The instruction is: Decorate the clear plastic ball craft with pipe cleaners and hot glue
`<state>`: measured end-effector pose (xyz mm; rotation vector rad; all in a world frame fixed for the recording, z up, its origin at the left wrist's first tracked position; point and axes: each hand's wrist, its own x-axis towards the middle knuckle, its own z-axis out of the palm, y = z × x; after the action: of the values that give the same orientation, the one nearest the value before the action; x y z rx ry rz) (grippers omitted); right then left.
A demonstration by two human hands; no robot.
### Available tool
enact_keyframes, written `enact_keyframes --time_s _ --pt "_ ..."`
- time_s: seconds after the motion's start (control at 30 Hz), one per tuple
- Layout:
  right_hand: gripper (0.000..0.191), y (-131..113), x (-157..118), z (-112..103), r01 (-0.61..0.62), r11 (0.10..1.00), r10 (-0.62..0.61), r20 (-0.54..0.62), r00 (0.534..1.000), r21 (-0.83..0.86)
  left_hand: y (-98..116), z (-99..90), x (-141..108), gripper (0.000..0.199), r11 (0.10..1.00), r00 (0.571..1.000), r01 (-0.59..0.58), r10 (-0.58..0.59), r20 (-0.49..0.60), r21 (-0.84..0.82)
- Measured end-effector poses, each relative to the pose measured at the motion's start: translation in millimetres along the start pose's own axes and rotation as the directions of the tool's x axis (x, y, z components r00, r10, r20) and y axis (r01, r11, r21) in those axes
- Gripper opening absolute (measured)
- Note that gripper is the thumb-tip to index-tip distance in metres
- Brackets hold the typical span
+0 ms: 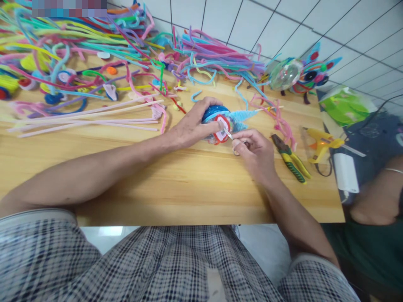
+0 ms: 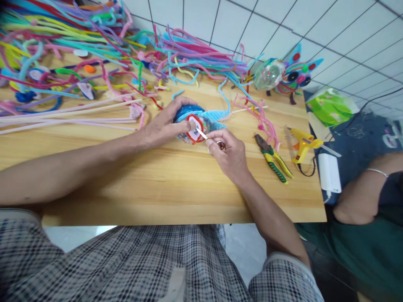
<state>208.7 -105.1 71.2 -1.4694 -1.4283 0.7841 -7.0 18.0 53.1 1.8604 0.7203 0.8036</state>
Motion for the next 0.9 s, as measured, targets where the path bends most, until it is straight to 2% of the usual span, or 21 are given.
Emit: enact_keyframes --time_s 0.27,0.9 --pt "0.01 1.8 1.7 3.3 -0.037 0.993 0.036 0.006 0.999 0.11 -3.6 -0.4 1.2 0.061 1.0 1.0 0.008 -0.008 0.008 -0.025" --pt "0.013 8.5 -2.1 3.9 -0.043 0.995 0.044 -0.01 0.999 0.093 0.8 -1.4 1.0 0.06 0.999 1.0 0.008 -0.009 0.022 0.04"
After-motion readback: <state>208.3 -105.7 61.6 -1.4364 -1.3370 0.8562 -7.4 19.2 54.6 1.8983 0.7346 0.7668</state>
